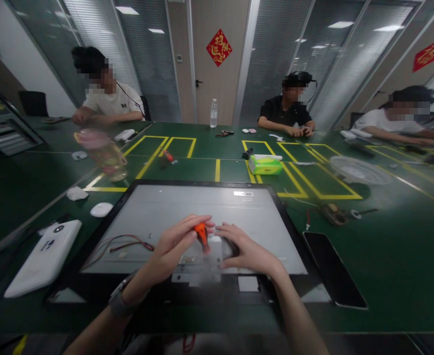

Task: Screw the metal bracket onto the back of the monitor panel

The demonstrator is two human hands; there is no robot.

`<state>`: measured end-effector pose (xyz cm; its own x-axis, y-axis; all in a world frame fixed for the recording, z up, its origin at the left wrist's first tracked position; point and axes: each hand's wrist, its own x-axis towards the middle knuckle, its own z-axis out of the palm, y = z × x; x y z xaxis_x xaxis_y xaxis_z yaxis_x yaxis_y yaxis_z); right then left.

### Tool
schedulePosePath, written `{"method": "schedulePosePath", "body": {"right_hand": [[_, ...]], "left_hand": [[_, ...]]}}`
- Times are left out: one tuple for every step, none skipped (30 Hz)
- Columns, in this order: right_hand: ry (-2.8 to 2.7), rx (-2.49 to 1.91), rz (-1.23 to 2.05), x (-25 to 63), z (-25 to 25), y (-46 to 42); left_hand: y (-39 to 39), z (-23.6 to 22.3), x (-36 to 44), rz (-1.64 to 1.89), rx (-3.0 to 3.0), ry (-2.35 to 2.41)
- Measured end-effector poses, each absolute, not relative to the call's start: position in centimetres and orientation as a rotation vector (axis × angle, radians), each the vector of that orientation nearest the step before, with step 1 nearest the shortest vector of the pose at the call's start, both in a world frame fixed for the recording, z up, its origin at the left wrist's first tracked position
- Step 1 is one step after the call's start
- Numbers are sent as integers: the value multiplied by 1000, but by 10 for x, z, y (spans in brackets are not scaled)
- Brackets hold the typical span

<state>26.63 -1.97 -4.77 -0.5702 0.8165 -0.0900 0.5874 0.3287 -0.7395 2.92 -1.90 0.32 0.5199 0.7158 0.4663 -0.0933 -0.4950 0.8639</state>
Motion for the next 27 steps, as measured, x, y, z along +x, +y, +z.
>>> {"method": "schedulePosePath", "body": {"right_hand": [[-2289, -1265, 1078, 266, -48, -22], [-2281, -1278, 1068, 266, -48, -24], [-2272, -1300, 1055, 266, -49, -26], [-2263, -1325, 1038, 266, -50, -28], [-2254, -1348, 1021, 266, -51, -31], [-2247, -1364, 1004, 267, -52, -33], [-2240, -1373, 985, 267, -54, -35], [-2235, -1376, 966, 267, -56, -38], [-2230, -1375, 944, 267, -58, -40], [-2227, -1373, 922, 266, -59, -42], [-2222, -1372, 900, 266, -60, -45], [-2218, -1373, 880, 265, -61, -47], [-2212, -1379, 865, 264, -62, -49], [-2205, -1390, 855, 264, -62, -50], [-2197, -1408, 846, 263, -62, -52], [-2189, -1426, 835, 262, -63, -54], [-2181, -1442, 820, 261, -63, -56], [-2173, -1450, 802, 261, -64, -57], [-2167, -1452, 787, 260, -65, -59], [-2161, -1449, 773, 259, -66, -60], [-2158, -1443, 763, 258, -68, -61], [-2155, -1438, 753, 257, -68, -62], [-2153, -1437, 741, 256, -69, -64], [-2155, -1438, 725, 254, -70, -65], [-2156, -1443, 705, 252, -71, -66], [-2159, -1452, 682, 250, -71, -67], [-2163, -1463, 659, 247, -72, -68]], "left_hand": [[-19, 3, 29, 1091, 1823, 517], [-19, 2, 30, 1102, 1817, 517], [-20, 1, 30, 1110, 1815, 510], [-20, 0, 31, 1125, 1818, 506], [-21, -1, 32, 1135, 1825, 505], [-21, -2, 32, 1141, 1833, 507], [-22, -2, 33, 1141, 1841, 511], [-22, -1, 33, 1135, 1846, 517], [-23, 0, 32, 1127, 1850, 523], [-24, 1, 32, 1120, 1850, 528], [-24, 2, 31, 1113, 1849, 532], [-25, 3, 30, 1109, 1850, 535], [-25, 4, 29, 1107, 1853, 536], [-26, 5, 29, 1107, 1857, 536], [-27, 6, 28, 1111, 1863, 533], [-27, 7, 28, 1118, 1869, 528], [-28, 7, 28, 1120, 1876, 527], [-29, 7, 29, 1129, 1891, 529], [-30, 7, 29, 1140, 1909, 535], [-31, 7, 30, 1148, 1925, 547], [-32, 8, 30, 1156, 1938, 561], [-33, 8, 30, 1157, 1946, 573], [-34, 8, 31, 1150, 1947, 580], [-35, 9, 31, 1139, 1945, 581], [-35, 10, 31, 1128, 1944, 574], [-36, 10, 31, 1118, 1944, 560], [-37, 11, 30, 1113, 1946, 546]]}}
